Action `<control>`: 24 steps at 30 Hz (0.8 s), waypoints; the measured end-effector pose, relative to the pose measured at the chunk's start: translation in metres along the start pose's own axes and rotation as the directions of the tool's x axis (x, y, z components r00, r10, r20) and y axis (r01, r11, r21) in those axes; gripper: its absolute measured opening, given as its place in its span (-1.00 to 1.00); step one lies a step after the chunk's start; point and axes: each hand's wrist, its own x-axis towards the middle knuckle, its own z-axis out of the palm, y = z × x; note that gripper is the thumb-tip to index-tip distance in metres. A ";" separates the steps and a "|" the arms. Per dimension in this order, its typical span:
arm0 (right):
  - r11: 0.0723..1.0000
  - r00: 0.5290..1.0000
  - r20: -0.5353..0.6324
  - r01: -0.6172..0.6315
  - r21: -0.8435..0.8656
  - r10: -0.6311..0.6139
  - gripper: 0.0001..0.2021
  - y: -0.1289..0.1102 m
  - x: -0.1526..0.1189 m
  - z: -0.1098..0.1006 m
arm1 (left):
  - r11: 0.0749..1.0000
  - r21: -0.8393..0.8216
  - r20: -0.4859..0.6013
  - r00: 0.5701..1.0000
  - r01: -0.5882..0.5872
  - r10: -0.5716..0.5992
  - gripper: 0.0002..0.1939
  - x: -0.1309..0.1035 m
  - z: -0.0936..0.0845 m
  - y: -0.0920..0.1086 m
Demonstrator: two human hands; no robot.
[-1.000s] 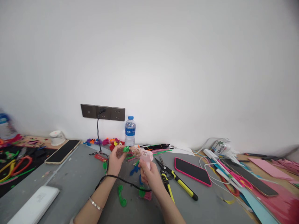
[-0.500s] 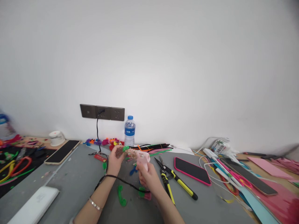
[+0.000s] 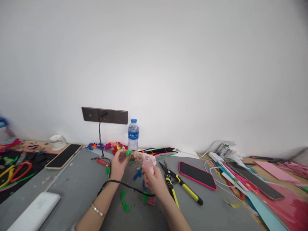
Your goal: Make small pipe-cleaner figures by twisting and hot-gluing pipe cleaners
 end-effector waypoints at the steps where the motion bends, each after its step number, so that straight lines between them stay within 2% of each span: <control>1: 1.000 1.000 0.003 0.004 0.000 -0.004 -0.48 0.000 0.000 0.000 | 1.000 -0.001 0.002 1.000 -0.003 0.003 -0.73 0.000 0.000 0.000; 13: 1.000 1.000 -0.022 0.012 0.008 -0.012 -0.48 0.003 0.003 -0.001 | 1.000 -0.028 -0.007 1.000 0.014 -0.014 -0.75 -0.001 0.002 0.004; 24: 0.999 0.998 0.039 -0.038 -0.020 0.039 -0.48 -0.002 -0.001 0.000 | 1.000 0.002 -0.018 1.000 0.020 -0.020 -0.71 -0.001 0.001 0.002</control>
